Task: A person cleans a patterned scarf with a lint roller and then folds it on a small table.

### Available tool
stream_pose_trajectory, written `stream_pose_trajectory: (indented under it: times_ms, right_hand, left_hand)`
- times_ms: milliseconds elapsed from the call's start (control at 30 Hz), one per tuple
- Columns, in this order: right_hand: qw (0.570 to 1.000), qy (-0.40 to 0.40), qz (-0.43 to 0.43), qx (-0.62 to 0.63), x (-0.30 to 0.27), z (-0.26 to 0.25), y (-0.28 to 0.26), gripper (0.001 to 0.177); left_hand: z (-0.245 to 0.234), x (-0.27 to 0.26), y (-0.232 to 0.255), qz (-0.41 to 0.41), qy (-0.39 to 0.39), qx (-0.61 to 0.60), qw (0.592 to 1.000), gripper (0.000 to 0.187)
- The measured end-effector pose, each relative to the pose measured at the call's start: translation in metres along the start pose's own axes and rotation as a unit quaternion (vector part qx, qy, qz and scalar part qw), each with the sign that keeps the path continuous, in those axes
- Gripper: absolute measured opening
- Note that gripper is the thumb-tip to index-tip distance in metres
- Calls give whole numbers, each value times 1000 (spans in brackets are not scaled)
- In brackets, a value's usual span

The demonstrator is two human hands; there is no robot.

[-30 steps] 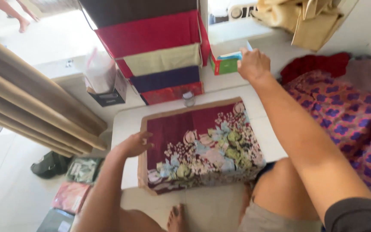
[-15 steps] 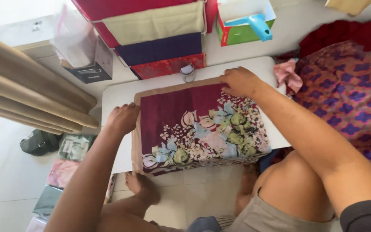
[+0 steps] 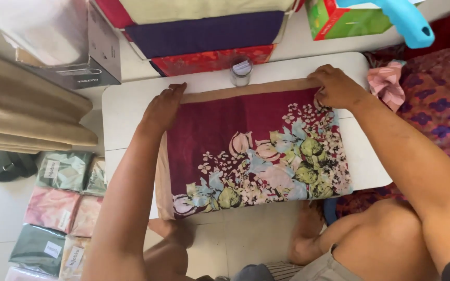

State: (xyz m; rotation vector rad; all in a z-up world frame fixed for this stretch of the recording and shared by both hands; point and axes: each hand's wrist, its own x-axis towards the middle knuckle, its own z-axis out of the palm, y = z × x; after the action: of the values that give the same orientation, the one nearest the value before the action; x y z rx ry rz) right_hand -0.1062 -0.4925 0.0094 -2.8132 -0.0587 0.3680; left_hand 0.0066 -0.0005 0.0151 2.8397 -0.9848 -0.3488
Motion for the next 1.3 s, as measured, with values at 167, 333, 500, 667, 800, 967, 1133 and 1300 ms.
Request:
stream_pose_trajectory:
  times_ms: [167,333,500,667,800,967,1133,1300]
  right_hand:
    - [1000,-19,9,-20,-4,-3,9,62]
    - [997,-33,-7,-73,3,16,48,43]
    - [996,1,-19,-89,-18,-7,37,33]
    - [998,-3,-16,-53,-52,-33,14,22]
    - [995,-55,-24,-75,-84,-32,13,16]
    - [991,-39,-80,-103,-135,-15,10,13]
    - [963,-36,-226,-140,-173,27,24,15]
    - [945,-131,-216,-205,-186,57,26,20]
  left_hand:
    - [28,17,-20,7,2,28,1000,67]
    - [33,15,-29,15,12,79,997,42]
    - [14,-5,-28,14,55,138,989,19]
    - [19,-25,-46,51,70,113,990,14]
    - [6,-69,-34,141,104,91,980,10]
    - [-41,-134,20,128,41,104,985,6]
    - [-20,-187,46,144,6,86,986,11]
    - [24,-205,45,218,-88,71,969,12]
